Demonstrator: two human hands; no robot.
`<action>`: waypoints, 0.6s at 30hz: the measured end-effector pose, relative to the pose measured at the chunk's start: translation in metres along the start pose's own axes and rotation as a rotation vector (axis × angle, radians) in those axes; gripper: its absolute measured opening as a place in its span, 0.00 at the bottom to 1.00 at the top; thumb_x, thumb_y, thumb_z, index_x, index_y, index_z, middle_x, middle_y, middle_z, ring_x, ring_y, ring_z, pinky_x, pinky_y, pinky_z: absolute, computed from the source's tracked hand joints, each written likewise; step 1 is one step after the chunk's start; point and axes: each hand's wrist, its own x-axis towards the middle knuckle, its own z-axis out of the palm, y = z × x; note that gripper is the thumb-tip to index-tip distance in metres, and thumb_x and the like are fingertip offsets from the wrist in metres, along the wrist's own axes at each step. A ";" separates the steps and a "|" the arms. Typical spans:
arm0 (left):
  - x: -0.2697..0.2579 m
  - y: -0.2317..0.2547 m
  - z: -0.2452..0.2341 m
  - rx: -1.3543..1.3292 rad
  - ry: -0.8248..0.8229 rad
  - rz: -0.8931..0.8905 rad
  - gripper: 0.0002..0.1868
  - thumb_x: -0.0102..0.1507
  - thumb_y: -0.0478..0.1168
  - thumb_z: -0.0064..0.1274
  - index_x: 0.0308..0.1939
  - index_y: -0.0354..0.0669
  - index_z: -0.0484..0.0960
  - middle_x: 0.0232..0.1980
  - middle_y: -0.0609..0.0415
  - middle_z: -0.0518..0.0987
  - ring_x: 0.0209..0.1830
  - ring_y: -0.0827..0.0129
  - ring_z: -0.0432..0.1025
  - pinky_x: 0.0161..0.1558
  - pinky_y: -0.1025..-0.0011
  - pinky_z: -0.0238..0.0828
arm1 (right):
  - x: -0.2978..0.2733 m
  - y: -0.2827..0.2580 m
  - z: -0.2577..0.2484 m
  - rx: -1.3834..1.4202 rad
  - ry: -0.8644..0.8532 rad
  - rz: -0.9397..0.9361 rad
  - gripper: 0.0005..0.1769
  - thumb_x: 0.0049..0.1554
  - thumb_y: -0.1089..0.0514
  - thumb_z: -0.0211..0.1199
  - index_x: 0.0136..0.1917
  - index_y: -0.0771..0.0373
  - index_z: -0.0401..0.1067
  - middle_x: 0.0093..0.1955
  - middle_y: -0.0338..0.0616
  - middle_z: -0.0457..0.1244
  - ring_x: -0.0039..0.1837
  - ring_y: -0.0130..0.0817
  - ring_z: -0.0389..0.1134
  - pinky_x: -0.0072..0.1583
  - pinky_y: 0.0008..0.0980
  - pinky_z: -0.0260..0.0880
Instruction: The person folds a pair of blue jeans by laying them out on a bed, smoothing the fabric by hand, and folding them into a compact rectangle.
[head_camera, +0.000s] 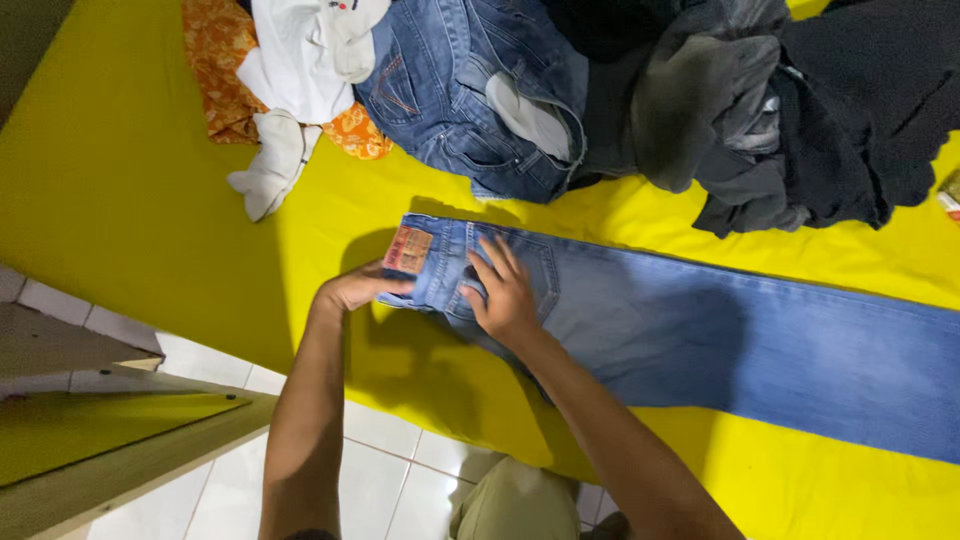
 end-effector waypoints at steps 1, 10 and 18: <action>-0.001 0.008 0.007 0.002 0.004 -0.002 0.41 0.56 0.39 0.65 0.73 0.39 0.68 0.68 0.53 0.75 0.67 0.69 0.68 0.69 0.68 0.61 | 0.010 0.007 0.009 0.005 0.001 0.000 0.28 0.57 0.54 0.68 0.68 0.64 0.69 0.76 0.58 0.57 0.78 0.61 0.55 0.72 0.54 0.57; -0.001 0.068 0.053 0.808 -0.204 -0.152 0.56 0.50 0.66 0.65 0.76 0.45 0.63 0.77 0.45 0.65 0.77 0.60 0.58 0.74 0.68 0.51 | -0.019 0.064 0.070 0.058 -0.368 0.267 0.35 0.67 0.47 0.41 0.81 0.67 0.53 0.86 0.56 0.41 0.87 0.57 0.32 0.78 0.70 0.26; 0.000 0.041 0.020 0.803 -0.104 -0.440 0.50 0.50 0.64 0.65 0.71 0.45 0.72 0.71 0.48 0.74 0.71 0.60 0.67 0.70 0.67 0.60 | -0.015 0.043 0.075 -0.157 -0.359 0.296 0.49 0.59 0.26 0.52 0.80 0.61 0.55 0.85 0.54 0.40 0.86 0.53 0.33 0.76 0.73 0.29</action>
